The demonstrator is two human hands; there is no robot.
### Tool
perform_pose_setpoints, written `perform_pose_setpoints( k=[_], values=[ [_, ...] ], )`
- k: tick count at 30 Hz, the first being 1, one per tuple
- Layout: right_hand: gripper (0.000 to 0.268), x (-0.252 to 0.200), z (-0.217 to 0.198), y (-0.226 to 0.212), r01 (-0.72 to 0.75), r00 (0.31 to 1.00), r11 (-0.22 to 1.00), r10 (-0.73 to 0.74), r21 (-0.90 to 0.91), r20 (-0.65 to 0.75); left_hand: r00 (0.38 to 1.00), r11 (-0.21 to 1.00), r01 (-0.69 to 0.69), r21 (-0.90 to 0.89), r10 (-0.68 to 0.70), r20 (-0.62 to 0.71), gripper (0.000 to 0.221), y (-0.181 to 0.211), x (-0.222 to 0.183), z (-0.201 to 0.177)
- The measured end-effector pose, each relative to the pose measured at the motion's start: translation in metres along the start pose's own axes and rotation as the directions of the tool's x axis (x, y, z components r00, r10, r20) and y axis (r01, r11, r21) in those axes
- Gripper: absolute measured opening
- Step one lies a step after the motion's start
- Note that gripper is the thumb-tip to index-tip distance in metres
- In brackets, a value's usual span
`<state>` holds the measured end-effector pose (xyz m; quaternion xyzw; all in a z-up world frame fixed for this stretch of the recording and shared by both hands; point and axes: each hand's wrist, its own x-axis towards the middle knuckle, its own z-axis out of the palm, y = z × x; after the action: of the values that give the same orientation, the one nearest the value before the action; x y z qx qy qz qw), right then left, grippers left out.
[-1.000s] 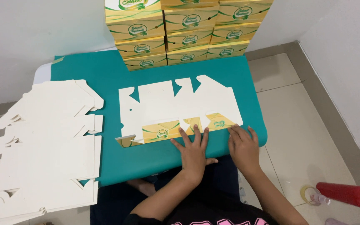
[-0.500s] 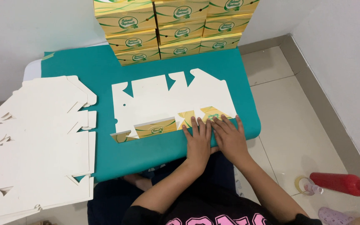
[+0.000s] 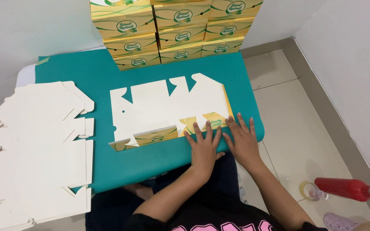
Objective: Assembling small cardboard snack boxes from flat templates by folding and tucking flaps.
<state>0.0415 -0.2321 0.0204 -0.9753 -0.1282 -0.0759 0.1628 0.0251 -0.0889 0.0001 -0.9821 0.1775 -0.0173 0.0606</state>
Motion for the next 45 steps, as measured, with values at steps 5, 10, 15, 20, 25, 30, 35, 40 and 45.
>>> perform_pose_setpoints(
  k=[5,10,15,20,25,30,35,40,45],
  values=[
    [0.045,0.026,0.006,0.007,-0.008,0.997,0.997,0.013,-0.075,0.073,0.999,1.000,0.008,0.015,-0.008,0.034,0.098,0.002,0.003,0.006],
    [0.044,0.083,0.022,0.019,0.004,0.998,0.993,0.004,-0.119,0.065,1.000,1.000,0.013,0.007,-0.013,0.020,0.098,0.001,0.004,0.000],
    [0.042,0.117,0.035,0.034,-0.020,0.999,0.995,0.024,-0.094,0.034,0.996,1.000,0.012,-0.015,-0.011,0.094,0.092,-0.002,0.003,-0.013],
    [0.042,0.079,0.018,0.014,-0.003,0.999,0.998,0.006,-0.066,0.044,0.994,0.976,-0.048,-0.214,0.068,0.087,0.098,-0.009,0.023,-0.002],
    [0.042,0.040,0.003,0.019,-0.033,0.997,0.998,0.036,-0.047,0.075,0.986,0.944,-0.160,-0.289,0.167,-0.001,0.101,-0.017,0.028,0.002],
    [0.042,0.031,-0.027,0.029,0.005,1.000,0.990,-0.006,0.138,0.013,0.983,0.950,-0.182,-0.255,0.182,-0.023,0.107,-0.015,0.020,0.001],
    [0.042,0.037,-0.040,0.008,0.036,0.998,0.981,-0.027,0.192,-0.051,0.988,0.951,-0.146,-0.272,0.153,0.005,0.100,-0.028,0.035,-0.028],
    [0.041,0.041,-0.030,0.002,0.060,0.998,0.981,-0.053,0.186,-0.043,0.979,0.930,-0.201,-0.308,0.203,-0.026,0.093,-0.031,0.029,-0.015],
    [0.035,0.046,-0.015,-0.001,0.198,0.968,0.960,-0.223,0.200,0.115,0.886,0.847,-0.462,-0.264,0.450,-0.106,0.066,-0.030,-0.023,-0.011]
  ],
)
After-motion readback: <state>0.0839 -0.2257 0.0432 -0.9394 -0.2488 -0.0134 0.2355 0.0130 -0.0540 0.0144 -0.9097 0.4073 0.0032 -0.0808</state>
